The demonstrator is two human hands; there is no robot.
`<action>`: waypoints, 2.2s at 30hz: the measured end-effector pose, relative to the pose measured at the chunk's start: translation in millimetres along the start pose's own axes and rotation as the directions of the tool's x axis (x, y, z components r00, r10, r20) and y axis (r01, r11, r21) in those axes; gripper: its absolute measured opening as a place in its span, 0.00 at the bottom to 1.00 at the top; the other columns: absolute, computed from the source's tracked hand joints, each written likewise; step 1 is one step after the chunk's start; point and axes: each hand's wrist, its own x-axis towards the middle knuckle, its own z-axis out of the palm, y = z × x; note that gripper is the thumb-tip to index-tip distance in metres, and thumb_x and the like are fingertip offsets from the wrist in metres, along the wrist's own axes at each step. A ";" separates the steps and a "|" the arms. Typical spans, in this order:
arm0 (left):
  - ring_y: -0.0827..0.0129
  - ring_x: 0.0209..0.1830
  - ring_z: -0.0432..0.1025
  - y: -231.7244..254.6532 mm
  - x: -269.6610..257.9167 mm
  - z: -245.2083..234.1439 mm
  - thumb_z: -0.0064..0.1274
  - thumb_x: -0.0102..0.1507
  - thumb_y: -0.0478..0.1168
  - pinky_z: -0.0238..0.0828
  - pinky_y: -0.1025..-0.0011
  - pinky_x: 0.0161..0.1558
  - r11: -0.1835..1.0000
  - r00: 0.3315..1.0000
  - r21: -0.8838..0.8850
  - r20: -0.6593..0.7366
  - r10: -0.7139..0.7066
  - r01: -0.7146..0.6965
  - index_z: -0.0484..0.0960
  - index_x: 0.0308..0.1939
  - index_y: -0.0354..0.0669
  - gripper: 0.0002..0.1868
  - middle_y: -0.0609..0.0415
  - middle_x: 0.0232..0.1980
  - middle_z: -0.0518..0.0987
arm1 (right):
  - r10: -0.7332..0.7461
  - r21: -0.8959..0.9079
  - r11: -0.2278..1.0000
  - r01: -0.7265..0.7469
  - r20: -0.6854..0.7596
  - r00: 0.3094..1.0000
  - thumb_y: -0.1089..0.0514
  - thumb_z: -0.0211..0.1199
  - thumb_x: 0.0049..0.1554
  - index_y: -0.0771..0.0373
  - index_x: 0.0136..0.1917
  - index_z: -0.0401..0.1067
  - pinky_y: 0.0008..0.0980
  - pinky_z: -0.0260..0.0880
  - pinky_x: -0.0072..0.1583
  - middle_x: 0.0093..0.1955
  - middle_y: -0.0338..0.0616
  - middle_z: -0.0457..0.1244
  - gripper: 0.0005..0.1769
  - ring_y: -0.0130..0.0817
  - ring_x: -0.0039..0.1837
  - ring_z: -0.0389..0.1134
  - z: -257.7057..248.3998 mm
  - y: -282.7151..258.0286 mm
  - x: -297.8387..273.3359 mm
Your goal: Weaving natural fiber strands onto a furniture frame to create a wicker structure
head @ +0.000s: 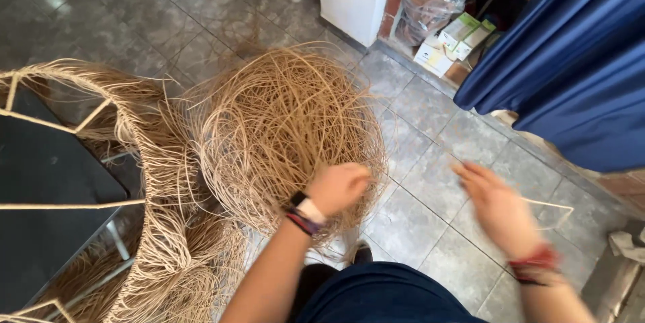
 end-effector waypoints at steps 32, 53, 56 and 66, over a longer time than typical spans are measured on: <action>0.77 0.24 0.63 -94.7 21.1 -74.1 0.44 0.72 0.43 0.68 0.76 0.35 0.962 0.979 -0.261 0.200 -0.031 0.084 0.74 0.27 0.50 0.18 0.63 0.27 0.72 | 0.569 -0.038 0.804 -0.593 -0.241 0.786 0.53 0.42 0.70 0.38 0.59 0.77 0.37 0.68 0.51 0.53 0.29 0.71 0.21 0.33 0.47 0.72 8.5 -84.2 -30.0; 0.52 0.33 0.75 10.3 8.2 -60.5 0.38 0.71 0.46 0.69 0.52 0.30 0.904 0.926 0.204 0.047 0.374 -0.376 0.78 0.39 0.49 0.14 0.52 0.36 0.80 | 0.307 0.233 0.936 -0.264 -0.169 0.937 0.57 0.47 0.65 0.52 0.58 0.71 0.39 0.68 0.53 0.52 0.37 0.68 0.13 0.40 0.50 0.69 19.5 -158.3 23.7; 0.62 0.29 0.68 16.6 4.6 -77.4 0.38 0.70 0.46 0.63 0.62 0.28 0.910 0.917 0.113 0.043 0.396 -0.399 0.72 0.32 0.52 0.13 0.58 0.30 0.73 | 0.392 0.314 0.882 -0.352 -0.070 0.917 0.54 0.47 0.66 0.49 0.51 0.74 0.37 0.67 0.48 0.42 0.34 0.72 0.13 0.37 0.41 0.72 20.3 -153.5 14.1; 0.56 0.29 0.74 35.0 4.0 -62.4 0.44 0.69 0.47 0.65 0.57 0.24 0.825 0.819 0.204 -0.134 0.557 -0.527 0.77 0.32 0.48 0.14 0.55 0.32 0.79 | 0.283 0.494 0.851 -0.178 -0.146 0.948 0.55 0.49 0.65 0.60 0.56 0.76 0.30 0.72 0.51 0.48 0.38 0.74 0.16 0.30 0.44 0.74 2.8 -169.4 26.3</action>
